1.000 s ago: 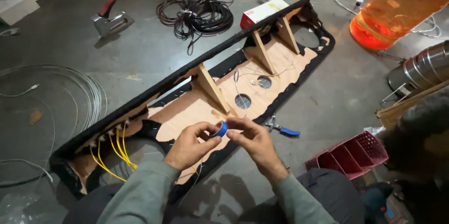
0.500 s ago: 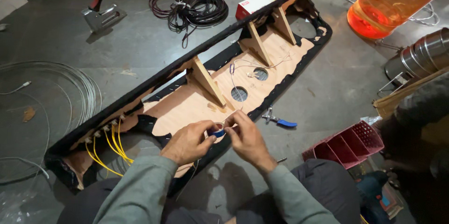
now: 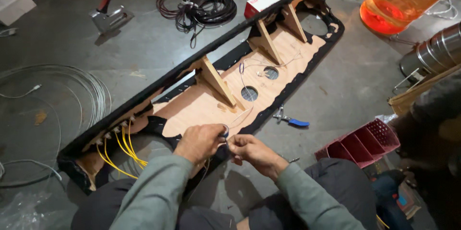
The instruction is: The person wires a speaker enclosure by hand and using tape, threading wires through holes and connecting components inside the wooden box.
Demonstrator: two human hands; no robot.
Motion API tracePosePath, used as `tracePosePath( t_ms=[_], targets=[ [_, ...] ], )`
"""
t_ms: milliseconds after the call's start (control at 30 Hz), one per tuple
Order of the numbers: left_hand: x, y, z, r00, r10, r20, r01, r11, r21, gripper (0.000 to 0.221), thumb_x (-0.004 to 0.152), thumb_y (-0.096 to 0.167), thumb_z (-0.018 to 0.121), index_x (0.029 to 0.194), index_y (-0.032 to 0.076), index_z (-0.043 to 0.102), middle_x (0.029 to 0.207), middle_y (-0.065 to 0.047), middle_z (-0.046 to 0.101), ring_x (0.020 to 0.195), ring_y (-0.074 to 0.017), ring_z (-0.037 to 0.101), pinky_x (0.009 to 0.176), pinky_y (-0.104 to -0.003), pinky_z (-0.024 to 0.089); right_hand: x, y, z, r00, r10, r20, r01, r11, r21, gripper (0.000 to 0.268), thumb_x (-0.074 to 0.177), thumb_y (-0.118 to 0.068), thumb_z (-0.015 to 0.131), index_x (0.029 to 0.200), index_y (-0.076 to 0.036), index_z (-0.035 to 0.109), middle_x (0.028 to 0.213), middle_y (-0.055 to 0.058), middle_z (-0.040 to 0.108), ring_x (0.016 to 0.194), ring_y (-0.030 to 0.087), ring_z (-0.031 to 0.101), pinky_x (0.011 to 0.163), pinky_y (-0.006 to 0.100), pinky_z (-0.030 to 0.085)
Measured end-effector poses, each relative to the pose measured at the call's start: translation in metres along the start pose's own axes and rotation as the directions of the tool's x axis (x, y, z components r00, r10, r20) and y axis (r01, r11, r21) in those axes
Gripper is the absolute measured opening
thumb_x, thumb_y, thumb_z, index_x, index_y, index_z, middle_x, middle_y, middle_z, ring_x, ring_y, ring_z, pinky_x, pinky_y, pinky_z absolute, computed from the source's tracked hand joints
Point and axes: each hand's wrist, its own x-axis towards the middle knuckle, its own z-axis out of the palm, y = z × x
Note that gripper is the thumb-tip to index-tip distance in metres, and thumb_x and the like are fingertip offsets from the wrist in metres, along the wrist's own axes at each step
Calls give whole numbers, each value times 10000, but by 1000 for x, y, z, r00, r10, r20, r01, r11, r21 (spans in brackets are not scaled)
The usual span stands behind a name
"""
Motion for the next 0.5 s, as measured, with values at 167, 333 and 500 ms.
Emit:
tracePosePath(
  t_ms=[167,333,500],
  targets=[
    [-1,-20,-4,986,166,30,-161,978,-135,252,843,267,724,1063,145,733,1035,-126,749,961,-357,702,818,-456,552,-15,-20,10,992,44,117,-54,995,87,108,1006,-124,599,916,-66,605,772,0,571,691,99,514,655,274,425],
    [5,-33,7,952,299,66,-257,898,-358,260,895,228,666,1098,75,720,1118,-135,745,1078,-321,687,930,-399,556,-28,-27,18,992,59,109,-68,995,79,123,1020,-124,593,906,-76,592,743,-13,532,703,109,519,672,274,432],
    [3,-16,-12,982,0,191,13,998,-66,300,840,347,724,1079,180,791,1032,-87,762,977,-312,705,858,-429,546,-30,-20,28,993,17,117,-17,1000,2,121,1010,-122,583,899,-76,591,759,20,596,695,117,532,669,268,419]
  ],
)
